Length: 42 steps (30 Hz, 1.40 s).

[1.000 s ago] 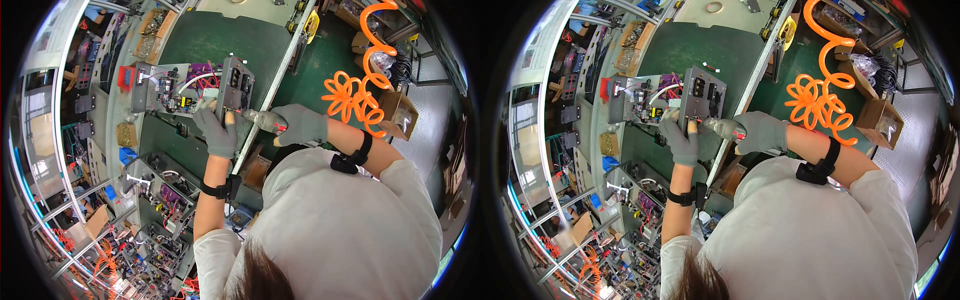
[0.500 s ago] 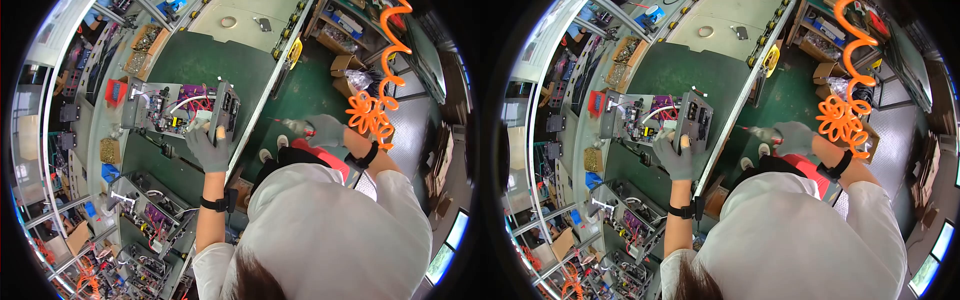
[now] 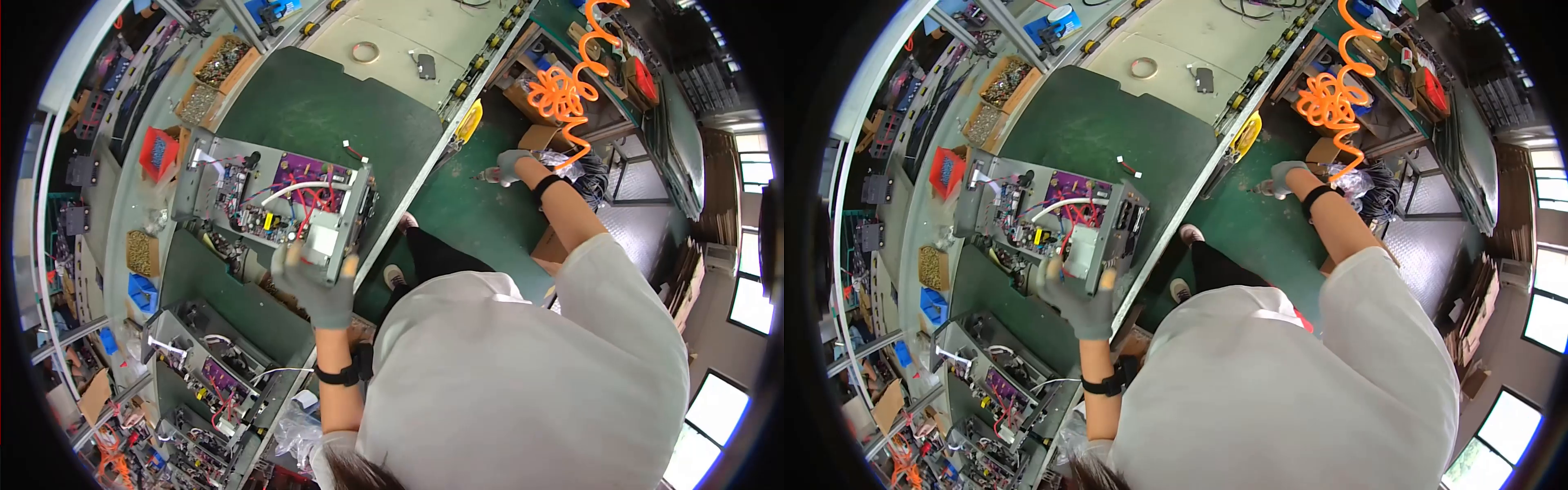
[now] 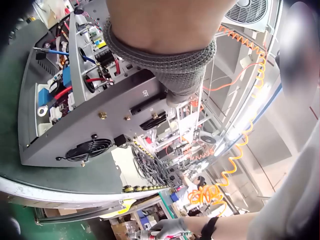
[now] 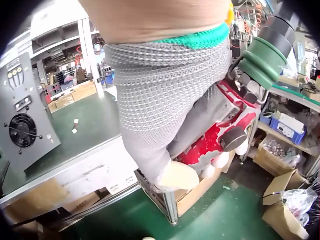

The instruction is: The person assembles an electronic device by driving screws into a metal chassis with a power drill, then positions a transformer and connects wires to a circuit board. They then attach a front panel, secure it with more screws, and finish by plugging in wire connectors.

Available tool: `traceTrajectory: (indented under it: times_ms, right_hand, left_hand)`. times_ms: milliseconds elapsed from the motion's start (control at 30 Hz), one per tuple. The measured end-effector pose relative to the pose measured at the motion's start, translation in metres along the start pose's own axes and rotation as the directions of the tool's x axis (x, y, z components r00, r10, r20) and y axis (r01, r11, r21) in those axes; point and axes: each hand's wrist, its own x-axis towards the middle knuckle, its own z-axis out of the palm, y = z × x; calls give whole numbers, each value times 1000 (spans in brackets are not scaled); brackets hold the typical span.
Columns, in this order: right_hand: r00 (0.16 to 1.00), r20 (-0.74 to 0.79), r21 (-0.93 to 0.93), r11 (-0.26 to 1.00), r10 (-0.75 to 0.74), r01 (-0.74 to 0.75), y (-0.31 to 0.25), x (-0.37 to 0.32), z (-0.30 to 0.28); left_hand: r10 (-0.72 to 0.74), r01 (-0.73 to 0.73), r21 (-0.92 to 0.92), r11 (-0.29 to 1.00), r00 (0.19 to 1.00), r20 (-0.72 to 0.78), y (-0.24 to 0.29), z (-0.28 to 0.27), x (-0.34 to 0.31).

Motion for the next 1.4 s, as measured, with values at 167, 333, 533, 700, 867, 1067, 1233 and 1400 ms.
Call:
traceTrajectory:
  times_ms: [167, 333, 533, 700, 867, 1067, 1233, 1400]
  right_hand:
    - [965, 257, 212, 977, -61, 5, -6, 33, -51]
    - [917, 389, 333, 941, -87, -52, -16, 68, -77]
    - [865, 489, 271, 962, -112, -28, -36, 111, -83]
    - [888, 456, 162, 987, -60, -16, -57, 106, -89]
    - [974, 211, -304, 941, -88, 151, -83, 138, -54]
    - [975, -177, 4, 991, -132, 135, -126, 3, -133]
    - [726, -525, 107, 813, -443, 573, -144, -36, -167]
    - [625, -473, 264, 577, -621, 773, -207, -72, -205]
  left_hand:
    - [-389, 392, -335, 857, 918, 78, -10, 15, -21]
    - [-395, 453, -255, 854, 884, 249, 1, 4, -5]
    - [-419, 524, -333, 784, 842, 339, 4, -2, 1]
    - [-416, 550, -353, 757, 822, 388, 1, -2, 2]
    - [-325, 458, -272, 846, 848, 418, -16, -14, 5]
    - [-418, 575, -778, 251, 790, 449, -34, -31, -3]
    - [-672, 586, -690, 425, 715, 193, -58, -30, -16]
    - [-715, 645, -628, 435, 672, 194, -49, -20, -16]
